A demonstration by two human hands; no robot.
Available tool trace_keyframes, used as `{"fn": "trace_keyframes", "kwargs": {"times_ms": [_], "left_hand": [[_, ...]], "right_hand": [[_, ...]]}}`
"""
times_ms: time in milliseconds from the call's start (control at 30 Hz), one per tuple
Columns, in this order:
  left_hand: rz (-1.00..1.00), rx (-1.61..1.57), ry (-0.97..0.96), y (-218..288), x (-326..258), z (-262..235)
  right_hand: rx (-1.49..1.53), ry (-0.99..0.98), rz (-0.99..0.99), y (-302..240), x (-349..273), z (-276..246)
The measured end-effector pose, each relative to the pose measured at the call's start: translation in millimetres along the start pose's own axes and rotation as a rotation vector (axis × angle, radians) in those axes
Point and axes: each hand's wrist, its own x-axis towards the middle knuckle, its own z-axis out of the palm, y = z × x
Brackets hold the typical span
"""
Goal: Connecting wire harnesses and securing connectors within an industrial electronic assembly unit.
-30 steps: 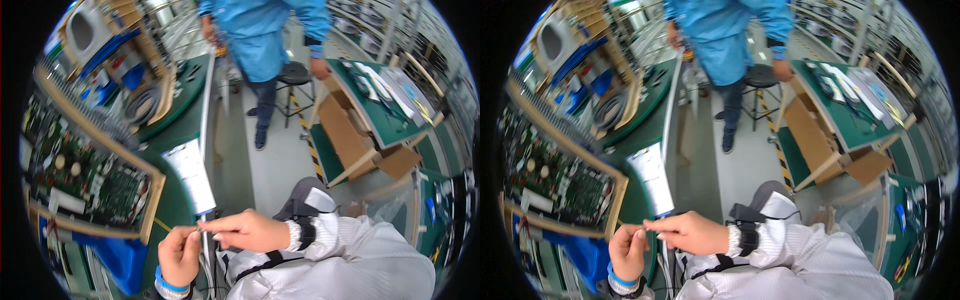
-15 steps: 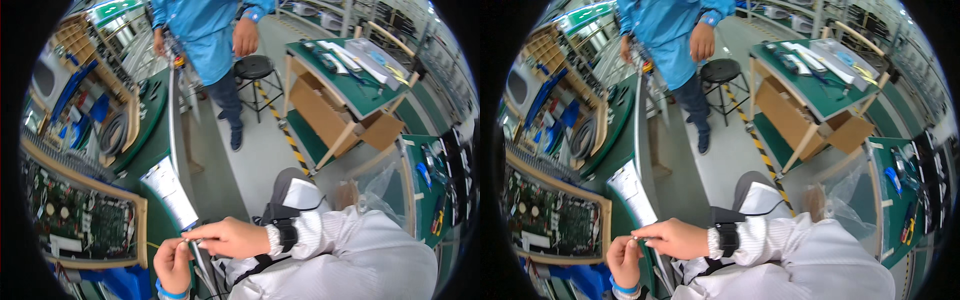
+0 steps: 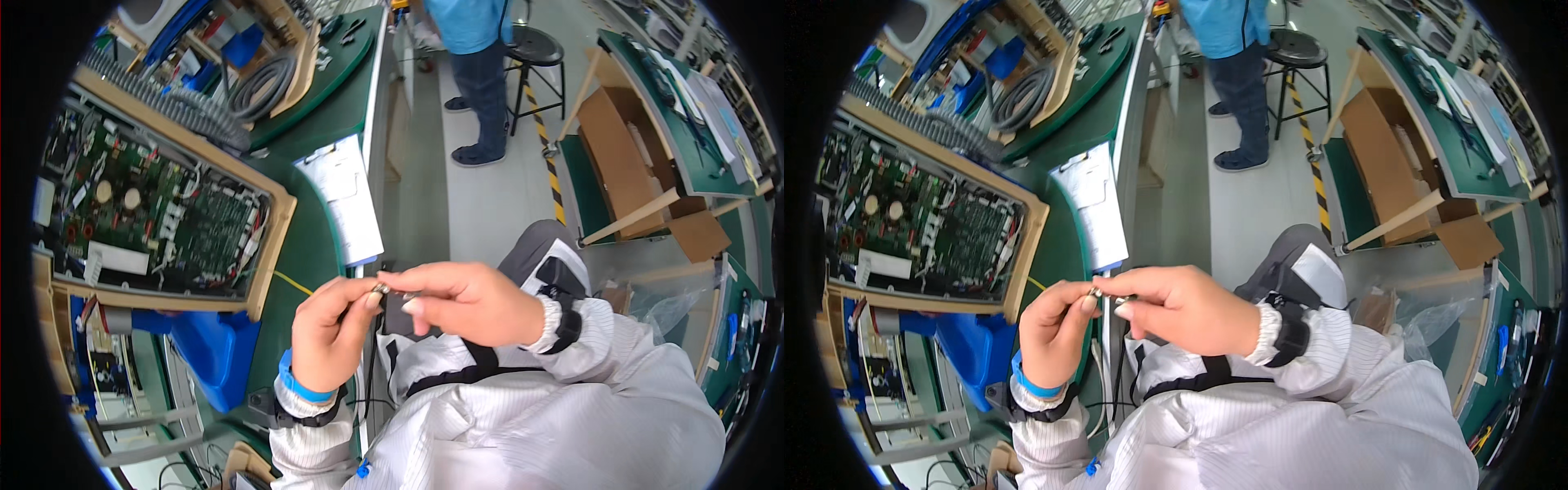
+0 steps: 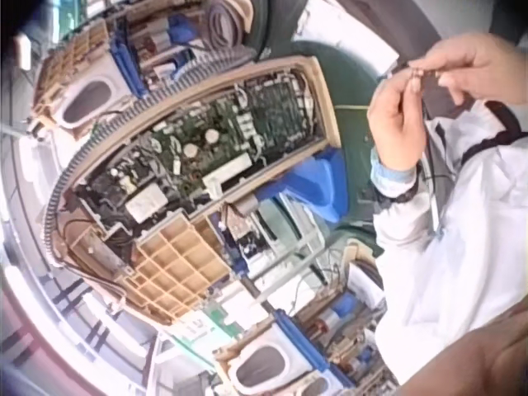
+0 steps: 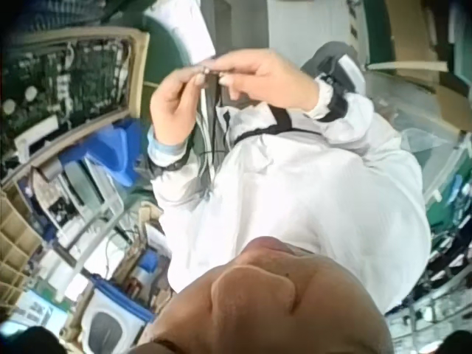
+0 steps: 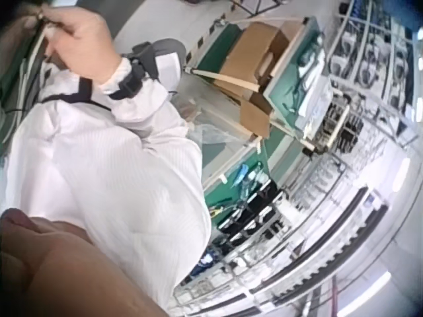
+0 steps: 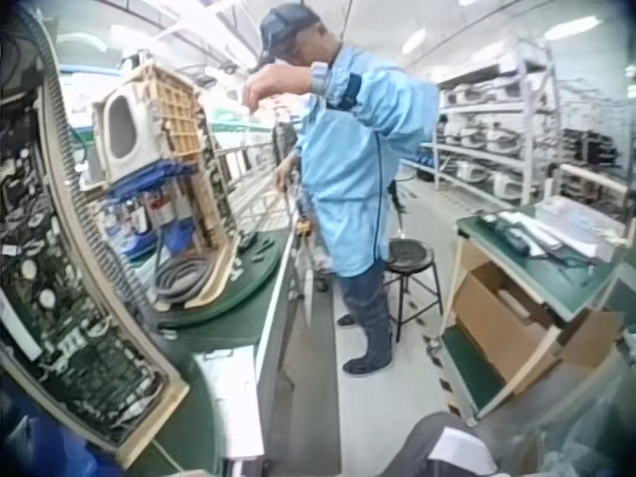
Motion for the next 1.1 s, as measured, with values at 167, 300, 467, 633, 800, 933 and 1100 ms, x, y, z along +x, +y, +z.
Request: {"fn": "trace_keyframes", "kwargs": {"times_ms": [167,300,467,633,800,933,1100], "left_hand": [[0.06,0.184,0.049,17,-5,2],[0.083,0.277,0.113,15,-8,8],[0.136,0.216,0.138,4,-11,2],[-0.132,-0.078,0.597,-26,-26,-51],[-0.435,0.563,0.486,-133,-100,-101],[-0.44,0.753,0.475,-144,-109,-74],[-0.416,0.922,0.449,-149,-106,-71]], "right_hand": [[-0.005,-0.001,0.017,-3,1,2],[-0.058,0.064,0.026,-8,2,9],[-0.223,0.096,-0.052,6,2,9],[-0.151,0.211,0.007,-1,-4,-10],[-0.142,0.18,-0.023,2,1,-7],[-0.145,0.157,0.006,6,4,-9],[-0.177,0.176,0.04,4,5,-11]]}}
